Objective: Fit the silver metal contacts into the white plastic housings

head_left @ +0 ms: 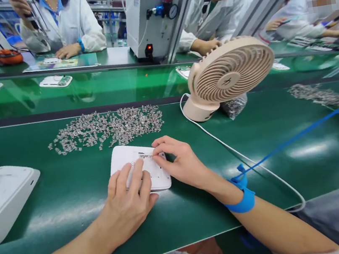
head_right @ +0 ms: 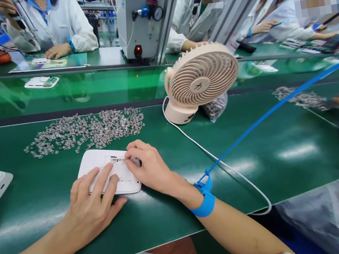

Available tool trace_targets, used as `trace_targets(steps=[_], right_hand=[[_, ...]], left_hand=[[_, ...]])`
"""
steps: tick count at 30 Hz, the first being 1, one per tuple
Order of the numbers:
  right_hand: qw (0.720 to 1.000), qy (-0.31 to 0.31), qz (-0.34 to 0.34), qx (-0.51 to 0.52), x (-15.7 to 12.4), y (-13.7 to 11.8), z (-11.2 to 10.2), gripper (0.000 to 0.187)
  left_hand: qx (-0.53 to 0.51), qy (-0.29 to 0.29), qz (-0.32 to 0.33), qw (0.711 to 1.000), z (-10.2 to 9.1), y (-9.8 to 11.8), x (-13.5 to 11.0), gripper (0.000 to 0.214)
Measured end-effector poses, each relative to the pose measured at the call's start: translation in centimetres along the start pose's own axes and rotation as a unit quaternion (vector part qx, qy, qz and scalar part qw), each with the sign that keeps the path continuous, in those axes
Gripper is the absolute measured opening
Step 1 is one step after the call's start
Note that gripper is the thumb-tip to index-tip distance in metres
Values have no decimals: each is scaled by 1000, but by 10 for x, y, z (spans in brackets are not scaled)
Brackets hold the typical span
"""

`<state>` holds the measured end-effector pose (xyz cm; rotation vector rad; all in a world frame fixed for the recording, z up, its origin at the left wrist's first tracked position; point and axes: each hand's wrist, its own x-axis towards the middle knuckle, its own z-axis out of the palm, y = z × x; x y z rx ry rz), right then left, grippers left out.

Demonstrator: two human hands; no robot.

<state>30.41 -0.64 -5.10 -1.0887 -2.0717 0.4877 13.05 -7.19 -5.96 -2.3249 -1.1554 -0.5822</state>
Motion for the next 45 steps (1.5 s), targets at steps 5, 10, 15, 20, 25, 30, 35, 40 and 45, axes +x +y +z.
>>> trace_targets(steps=[5, 10, 15, 20, 25, 30, 35, 40, 45], right_hand=[[997, 24, -26, -65, -2, -1, 3, 13], [994, 36, -37, -95, -2, -1, 5, 13], [995, 38, -32, -90, -4, 1, 5, 13], [996, 13, -13, -82, -6, -1, -2, 15], [999, -25, -5, -45, -6, -3, -12, 22], [998, -44, -5, -44, -7, -4, -14, 25], [996, -44, -23, -72, -9, -3, -13, 26], [992, -60, -29, -103, -13, -2, -10, 27], [985, -72, -44, -148, -19, -7, -8, 29]], left_hand=[[-18, -10, 36, 999, 0, 1, 0, 36], [-9, -32, 34, 999, 0, 5, 5, 35], [21, -51, 10, 998, 1, 12, 11, 35], [27, -61, -2, 998, 1, 14, 12, 36], [20, -60, -4, 998, 1, 14, 12, 35], [18, -61, -5, 998, 2, 15, 11, 35], [18, -47, -4, 999, 3, 15, 10, 35], [21, -44, -4, 999, 3, 15, 11, 36], [19, -33, -12, 999, 4, 15, 11, 36]])
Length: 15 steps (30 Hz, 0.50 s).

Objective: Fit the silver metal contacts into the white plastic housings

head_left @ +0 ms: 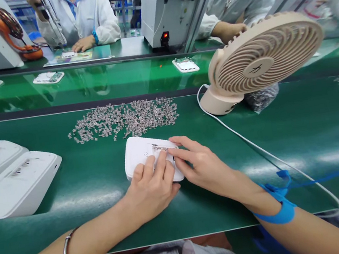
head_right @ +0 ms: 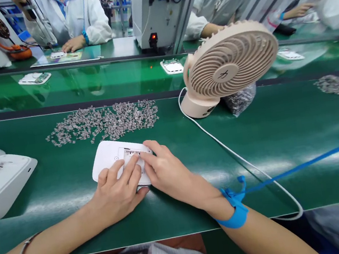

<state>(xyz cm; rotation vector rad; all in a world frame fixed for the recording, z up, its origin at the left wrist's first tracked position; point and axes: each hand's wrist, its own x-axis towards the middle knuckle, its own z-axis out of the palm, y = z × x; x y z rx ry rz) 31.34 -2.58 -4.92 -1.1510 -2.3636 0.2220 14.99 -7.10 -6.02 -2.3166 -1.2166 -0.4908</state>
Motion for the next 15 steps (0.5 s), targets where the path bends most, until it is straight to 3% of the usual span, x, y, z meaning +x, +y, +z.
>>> trace_targets(steps=[6, 10, 15], right_hand=[[1000, -14, -9, 13, 1, 0, -1, 26], [997, 24, 10, 71, 4, 4, 5, 20], [976, 83, 131, 150, 11, 5, 17, 14]], left_hand=[[6, -15, 0, 1000, -3, 0, 2, 36], [8, -22, 2, 1000, -3, 1, 2, 37], [6, -23, -1, 1000, -4, 2, 2, 38]])
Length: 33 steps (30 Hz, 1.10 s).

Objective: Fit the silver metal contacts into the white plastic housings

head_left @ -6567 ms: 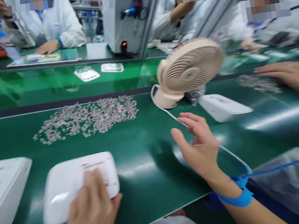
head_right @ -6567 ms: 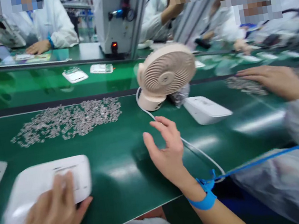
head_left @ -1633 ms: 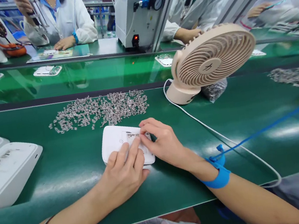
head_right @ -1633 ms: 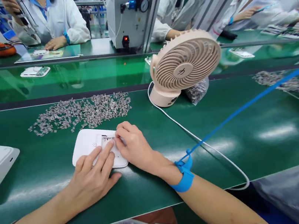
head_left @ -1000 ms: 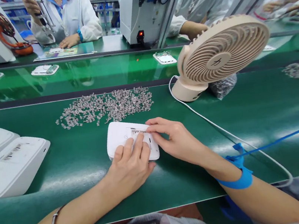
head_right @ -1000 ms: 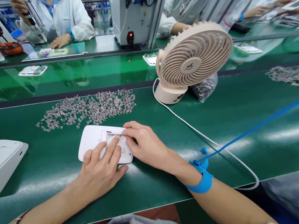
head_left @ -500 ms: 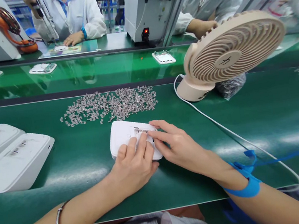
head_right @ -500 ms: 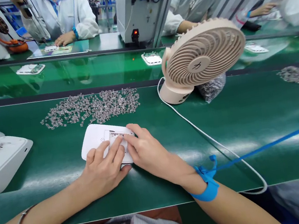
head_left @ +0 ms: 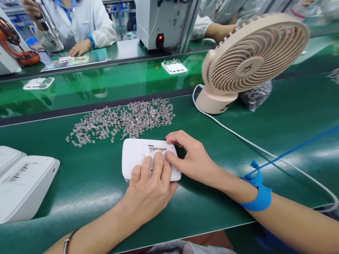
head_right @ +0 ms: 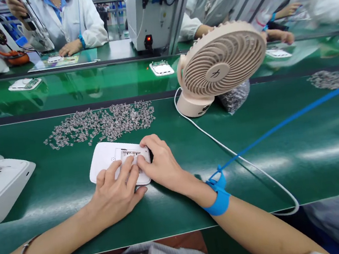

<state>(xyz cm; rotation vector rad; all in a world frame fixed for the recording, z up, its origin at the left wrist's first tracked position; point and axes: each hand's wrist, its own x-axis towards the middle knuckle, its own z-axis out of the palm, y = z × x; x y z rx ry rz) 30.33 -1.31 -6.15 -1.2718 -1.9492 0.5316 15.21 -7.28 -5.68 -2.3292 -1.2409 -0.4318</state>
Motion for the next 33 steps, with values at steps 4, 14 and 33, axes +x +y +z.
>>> trace_targets(steps=[4, 14, 33], right_hand=[[997, -21, 67, 33, 6, 0, 3, 17], [993, -11, 72, 95, 9, 4, 3, 18], [998, -33, -49, 7, 10, 11, 2, 15]], left_hand=[[6, 1, 5, 1000, 0, -1, 0, 36], [59, -6, -4, 998, -7, 5, -3, 32], [138, -183, -295, 927, -11, -98, -12, 32]])
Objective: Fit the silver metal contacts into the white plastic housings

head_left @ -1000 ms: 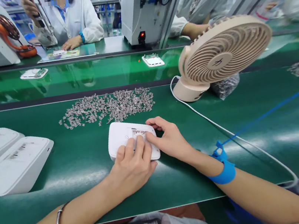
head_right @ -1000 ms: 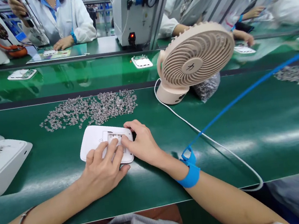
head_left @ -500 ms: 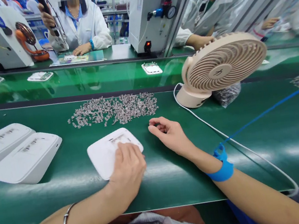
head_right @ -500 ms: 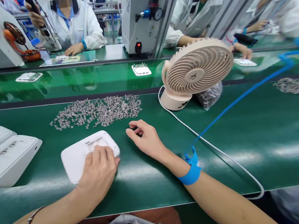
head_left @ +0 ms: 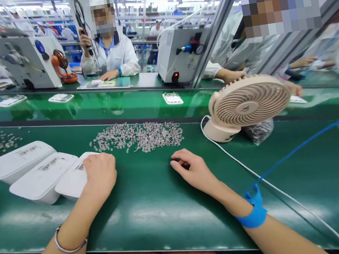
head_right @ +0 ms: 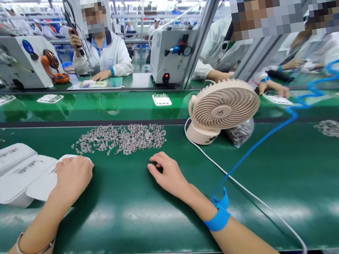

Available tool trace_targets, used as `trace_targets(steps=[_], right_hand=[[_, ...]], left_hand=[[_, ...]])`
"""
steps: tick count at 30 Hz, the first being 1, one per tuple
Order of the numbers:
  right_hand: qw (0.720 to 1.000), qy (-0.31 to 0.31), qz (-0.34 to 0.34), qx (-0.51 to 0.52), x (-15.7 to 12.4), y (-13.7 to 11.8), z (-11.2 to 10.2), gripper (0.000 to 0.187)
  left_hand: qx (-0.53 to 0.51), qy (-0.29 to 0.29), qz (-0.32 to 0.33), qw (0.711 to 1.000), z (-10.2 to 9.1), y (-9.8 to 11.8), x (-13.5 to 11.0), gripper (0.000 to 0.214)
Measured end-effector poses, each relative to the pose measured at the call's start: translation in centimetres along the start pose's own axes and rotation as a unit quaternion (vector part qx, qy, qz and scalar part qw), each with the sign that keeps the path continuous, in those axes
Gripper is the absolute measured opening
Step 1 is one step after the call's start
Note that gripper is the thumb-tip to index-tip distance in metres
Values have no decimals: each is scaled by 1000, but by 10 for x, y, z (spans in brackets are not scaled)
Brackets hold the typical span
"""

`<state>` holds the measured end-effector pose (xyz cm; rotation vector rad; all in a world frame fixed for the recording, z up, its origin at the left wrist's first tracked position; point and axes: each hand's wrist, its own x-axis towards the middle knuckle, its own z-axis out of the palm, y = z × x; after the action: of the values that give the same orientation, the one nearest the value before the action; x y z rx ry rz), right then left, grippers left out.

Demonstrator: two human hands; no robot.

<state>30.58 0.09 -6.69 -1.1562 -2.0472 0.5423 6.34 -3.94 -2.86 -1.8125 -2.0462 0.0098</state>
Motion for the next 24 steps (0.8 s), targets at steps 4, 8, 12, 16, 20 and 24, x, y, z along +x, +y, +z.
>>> trace_targets(steps=[4, 8, 12, 16, 20, 24], right_hand=[[999, -15, -29, -38, -1, -1, 1, 15], [993, -18, -68, -98, -4, 0, 5, 15], [986, -12, -88, -139, -9, -2, 12, 15], [987, 0, -90, -129, -11, -7, 18, 17], [996, -3, -70, -55, -9, -10, 19, 23], [996, -15, -56, -63, -7, -11, 18, 16]], left_hand=[[0, 20, -31, 999, 6, -19, 7, 36], [6, 57, -27, 998, 4, -4, 2, 35], [-9, 89, 51, 995, 4, 48, -19, 43], [-87, 67, 210, 972, 7, 88, -41, 60], [-181, 39, 298, 936, 1, 102, -58, 80], [-203, 185, 365, 890, 3, 122, -83, 76]])
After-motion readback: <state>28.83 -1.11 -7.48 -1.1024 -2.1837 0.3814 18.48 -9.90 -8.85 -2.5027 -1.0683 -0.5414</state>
